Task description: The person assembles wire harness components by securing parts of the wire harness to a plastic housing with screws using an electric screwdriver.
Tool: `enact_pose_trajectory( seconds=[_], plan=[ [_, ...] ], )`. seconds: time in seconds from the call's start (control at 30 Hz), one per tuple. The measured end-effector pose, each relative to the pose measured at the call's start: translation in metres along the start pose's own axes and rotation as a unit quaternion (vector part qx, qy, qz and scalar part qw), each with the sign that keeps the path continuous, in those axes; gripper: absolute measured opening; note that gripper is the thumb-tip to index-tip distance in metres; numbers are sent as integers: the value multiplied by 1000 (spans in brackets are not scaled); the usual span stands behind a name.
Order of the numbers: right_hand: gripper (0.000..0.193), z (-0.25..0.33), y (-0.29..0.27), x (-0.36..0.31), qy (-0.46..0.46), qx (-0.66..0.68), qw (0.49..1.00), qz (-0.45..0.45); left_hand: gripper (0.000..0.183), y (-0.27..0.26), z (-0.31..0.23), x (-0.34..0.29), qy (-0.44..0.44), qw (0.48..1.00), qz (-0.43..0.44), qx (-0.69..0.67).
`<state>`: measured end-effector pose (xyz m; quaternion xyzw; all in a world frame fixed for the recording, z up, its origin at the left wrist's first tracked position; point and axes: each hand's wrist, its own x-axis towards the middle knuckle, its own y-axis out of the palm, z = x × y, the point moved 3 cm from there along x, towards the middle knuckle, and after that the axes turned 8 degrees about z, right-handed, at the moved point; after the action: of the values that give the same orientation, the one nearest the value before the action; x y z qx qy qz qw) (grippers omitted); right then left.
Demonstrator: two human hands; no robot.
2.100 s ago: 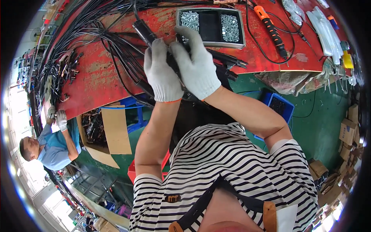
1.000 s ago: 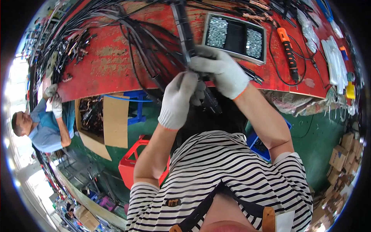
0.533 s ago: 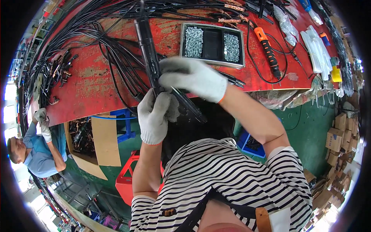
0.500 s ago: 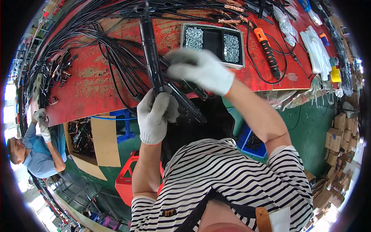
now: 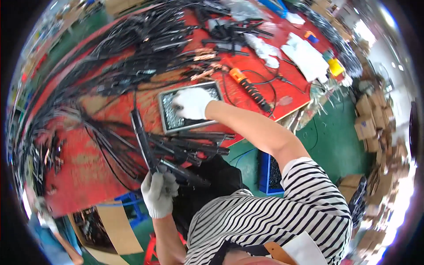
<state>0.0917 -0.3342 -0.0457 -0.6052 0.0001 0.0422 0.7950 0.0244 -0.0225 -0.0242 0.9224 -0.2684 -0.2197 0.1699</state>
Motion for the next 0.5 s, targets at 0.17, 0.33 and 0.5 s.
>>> enact_pose_trajectory(
  seconds=[0.17,0.33,0.5],
  plan=[
    [28,-10,-11,-9,-1,11,1000,10,30,8,-2,6,-10,1000,28,8],
    [30,0,2,-4,-73,-3,996,-55,31,13,-3,5,-14,1000,24,11],
    [42,27,-33,-40,29,265,958,-105,25,30,-6,15,-58,998,27,24]
  ],
)
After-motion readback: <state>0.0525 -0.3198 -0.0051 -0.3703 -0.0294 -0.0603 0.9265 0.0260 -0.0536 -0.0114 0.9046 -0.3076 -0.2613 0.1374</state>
